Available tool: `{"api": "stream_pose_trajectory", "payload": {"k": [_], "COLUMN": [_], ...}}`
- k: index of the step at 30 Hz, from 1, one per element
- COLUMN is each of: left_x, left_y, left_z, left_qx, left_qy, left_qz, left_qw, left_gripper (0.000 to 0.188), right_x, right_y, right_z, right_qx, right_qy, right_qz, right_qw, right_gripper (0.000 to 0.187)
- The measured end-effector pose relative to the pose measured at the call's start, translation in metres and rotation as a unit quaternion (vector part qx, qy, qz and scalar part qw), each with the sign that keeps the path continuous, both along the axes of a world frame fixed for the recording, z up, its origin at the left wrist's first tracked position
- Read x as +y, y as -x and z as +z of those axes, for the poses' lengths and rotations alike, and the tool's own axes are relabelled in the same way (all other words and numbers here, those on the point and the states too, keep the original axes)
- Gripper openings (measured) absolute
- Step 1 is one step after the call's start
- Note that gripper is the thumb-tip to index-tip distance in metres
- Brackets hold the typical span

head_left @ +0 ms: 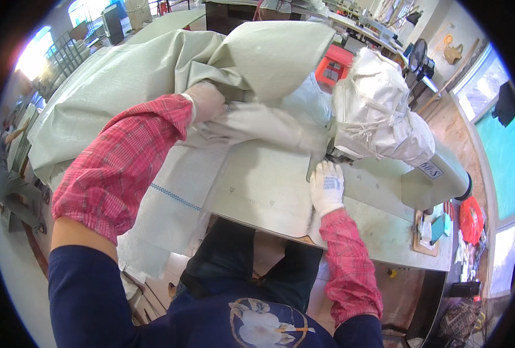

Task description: The person feeds a large white woven sack through a sewing machine, guiding the fabric with gloved hands to stitch along a seam. The person repeatedly repositions and aligns the sack edges while the machine sews.

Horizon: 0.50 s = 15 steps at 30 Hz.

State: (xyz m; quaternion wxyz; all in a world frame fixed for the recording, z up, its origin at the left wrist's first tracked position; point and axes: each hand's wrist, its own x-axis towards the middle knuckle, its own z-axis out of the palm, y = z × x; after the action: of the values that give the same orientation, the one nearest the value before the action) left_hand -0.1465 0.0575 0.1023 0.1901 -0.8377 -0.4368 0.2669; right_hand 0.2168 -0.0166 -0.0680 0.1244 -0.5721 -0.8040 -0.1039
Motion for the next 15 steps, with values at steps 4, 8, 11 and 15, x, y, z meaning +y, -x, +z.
{"api": "stream_pose_trajectory", "payload": {"k": [4,8,11,15], "left_x": [0.000,-0.080,-0.203,-0.367], "left_y": [0.067,0.198,0.318,0.364], "left_z": [-0.014,0.033,0.072,0.047], "left_qx": [-0.249,-0.177,-0.006,-0.113], "left_qy": [-0.110,-0.181,-0.214,-0.076], "left_qz": [0.098,0.384,0.672,0.720], "left_qw": [0.957,0.888,0.709,0.680], "left_gripper": [0.036,0.030,0.028,0.026], "right_x": [-0.021,-0.047,-0.070,-0.094], "right_y": [-0.019,-0.056,-0.076,-0.080], "right_z": [-0.001,0.001,0.004,0.011], "right_qx": [0.049,0.085,0.108,0.136], "right_qy": [-0.029,-0.022,-0.019,-0.026], "right_qz": [0.009,-0.007,0.005,0.013], "right_qw": [0.998,0.996,0.994,0.990], "right_gripper": [0.038,0.038,0.039,0.038]}}
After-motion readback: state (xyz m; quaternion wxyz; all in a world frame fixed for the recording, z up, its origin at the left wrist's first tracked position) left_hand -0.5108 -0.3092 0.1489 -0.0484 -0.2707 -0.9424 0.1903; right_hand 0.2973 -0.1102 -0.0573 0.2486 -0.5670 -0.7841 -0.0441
